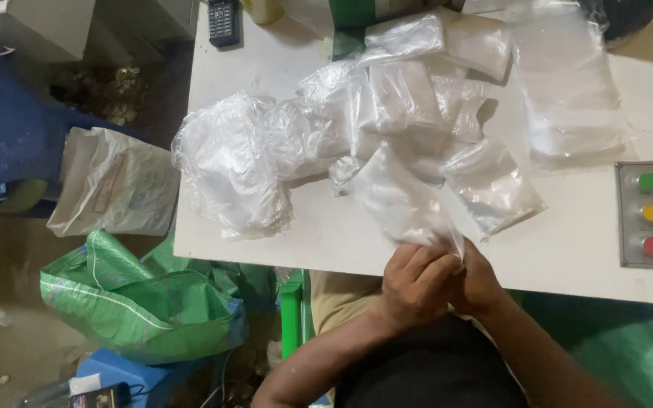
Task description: Sorting and organizing small plastic bags containing powder on a packaging workstation table.
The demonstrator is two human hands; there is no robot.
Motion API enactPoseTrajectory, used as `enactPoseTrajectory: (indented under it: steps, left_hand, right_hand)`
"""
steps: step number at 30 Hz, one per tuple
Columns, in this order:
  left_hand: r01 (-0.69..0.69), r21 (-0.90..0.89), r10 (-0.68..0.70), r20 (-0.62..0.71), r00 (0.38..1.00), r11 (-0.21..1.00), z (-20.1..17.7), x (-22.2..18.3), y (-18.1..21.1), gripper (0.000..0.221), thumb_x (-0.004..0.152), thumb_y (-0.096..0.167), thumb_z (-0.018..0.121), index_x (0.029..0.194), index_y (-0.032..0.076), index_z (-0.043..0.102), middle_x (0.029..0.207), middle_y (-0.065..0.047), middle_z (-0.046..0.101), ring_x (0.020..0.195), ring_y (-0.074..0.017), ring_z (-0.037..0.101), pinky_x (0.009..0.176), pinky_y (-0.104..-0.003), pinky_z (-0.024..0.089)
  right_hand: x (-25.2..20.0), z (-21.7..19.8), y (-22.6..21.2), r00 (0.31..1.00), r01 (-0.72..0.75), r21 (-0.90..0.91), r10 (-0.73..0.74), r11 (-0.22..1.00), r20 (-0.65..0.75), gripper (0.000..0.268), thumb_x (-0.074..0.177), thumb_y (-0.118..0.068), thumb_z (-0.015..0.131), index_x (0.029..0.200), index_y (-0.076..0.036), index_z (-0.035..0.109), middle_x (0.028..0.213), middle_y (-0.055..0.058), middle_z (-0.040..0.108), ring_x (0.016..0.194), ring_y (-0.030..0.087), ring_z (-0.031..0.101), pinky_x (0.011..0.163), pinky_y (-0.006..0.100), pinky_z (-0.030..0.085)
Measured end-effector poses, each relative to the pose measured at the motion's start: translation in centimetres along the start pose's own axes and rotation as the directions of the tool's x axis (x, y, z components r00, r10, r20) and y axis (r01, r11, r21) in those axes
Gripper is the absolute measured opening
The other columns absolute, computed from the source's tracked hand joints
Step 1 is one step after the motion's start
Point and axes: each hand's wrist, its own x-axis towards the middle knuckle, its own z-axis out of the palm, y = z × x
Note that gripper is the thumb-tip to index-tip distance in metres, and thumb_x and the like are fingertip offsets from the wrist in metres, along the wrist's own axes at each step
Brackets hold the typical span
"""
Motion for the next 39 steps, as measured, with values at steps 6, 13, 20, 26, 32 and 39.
enactPoseTrajectory:
  steps: [6,13,20,26,32,39]
  left_hand:
    - [0.025,0.075,-0.043,0.24,0.97,0.997,-4.1,-1.6,-2.2,0.036,0.107,0.029,0.052,0.126,0.006,0.071,0.114,-0.016,0.071,0.102,-0.0347,0.071,0.091,-0.042,0.055]
    - [0.252,0.189,-0.313,0.461,0.831,0.949,-6.2,-6.2,-4.5,0.053,0.11,0.031,0.042,0.153,0.0,0.048,0.155,-0.023,0.05,0.146,-0.0392,0.045,0.125,-0.049,0.027]
    - [0.07,0.485,-0.364,0.545,0.755,0.872,-6.5,-5.5,-8.5,0.048,0.103,0.023,0.049,0.145,0.002,0.052,0.153,-0.02,0.047,0.15,-0.0377,0.033,0.128,-0.051,0.018]
    - [0.064,0.576,-0.514,0.667,0.539,0.815,-6.4,-5.2,-9.7,0.074,0.1,0.036,0.044,0.164,0.004,0.023,0.172,-0.018,0.018,0.16,-0.0366,0.01,0.133,-0.048,0.0]
    - [0.099,0.567,-0.437,0.501,0.747,0.818,-5.0,-7.6,-9.8,0.059,0.104,0.04,0.044,0.16,0.02,0.04,0.157,-0.021,0.04,0.148,-0.0391,0.036,0.122,-0.052,0.025]
    - [0.036,0.477,-0.309,0.507,0.805,0.878,-3.7,-13.7,-6.7,0.044,0.091,0.028,0.06,0.123,0.0,0.07,0.088,-0.009,0.06,0.065,-0.0258,0.062,0.051,-0.037,0.047]
  right_hand:
    - [-0.7,2.0,-0.6,0.973,-0.194,0.094,0.18,0.976,0.143,0.03,0.107,-0.019,0.049,0.11,0.001,0.071,0.094,0.018,0.075,0.083,0.03,0.076,0.076,0.035,0.058]
    - [-1.5,6.1,-3.9,0.908,0.349,-0.702,-0.41,0.621,0.089,0.039,0.107,-0.015,0.045,0.141,-0.001,0.057,0.132,0.011,0.065,0.119,0.017,0.061,0.107,0.032,0.047]
    - [-0.3,13.3,4.9,0.791,0.601,-0.704,-0.158,0.378,0.591,0.077,0.102,-0.049,0.047,0.16,-0.001,0.03,0.167,0.016,0.032,0.153,0.03,0.029,0.127,0.045,0.018]
    - [4.3,7.3,6.1,0.662,0.627,-0.581,-0.037,-0.518,0.748,0.099,0.098,-0.073,0.035,0.164,-0.001,0.019,0.17,0.023,0.02,0.157,0.039,0.018,0.129,0.049,0.009]
    - [3.5,5.1,0.8,0.827,0.393,-0.682,-0.088,-0.616,0.556,0.091,0.101,-0.067,0.037,0.164,-0.003,0.021,0.169,0.023,0.02,0.157,0.039,0.017,0.128,0.051,0.008]
    - [-2.0,1.9,2.5,0.599,0.651,-0.543,-0.082,-0.53,0.797,0.052,0.093,-0.004,0.05,0.144,-0.012,0.059,0.16,0.006,0.05,0.148,0.031,0.044,0.126,0.045,0.03]
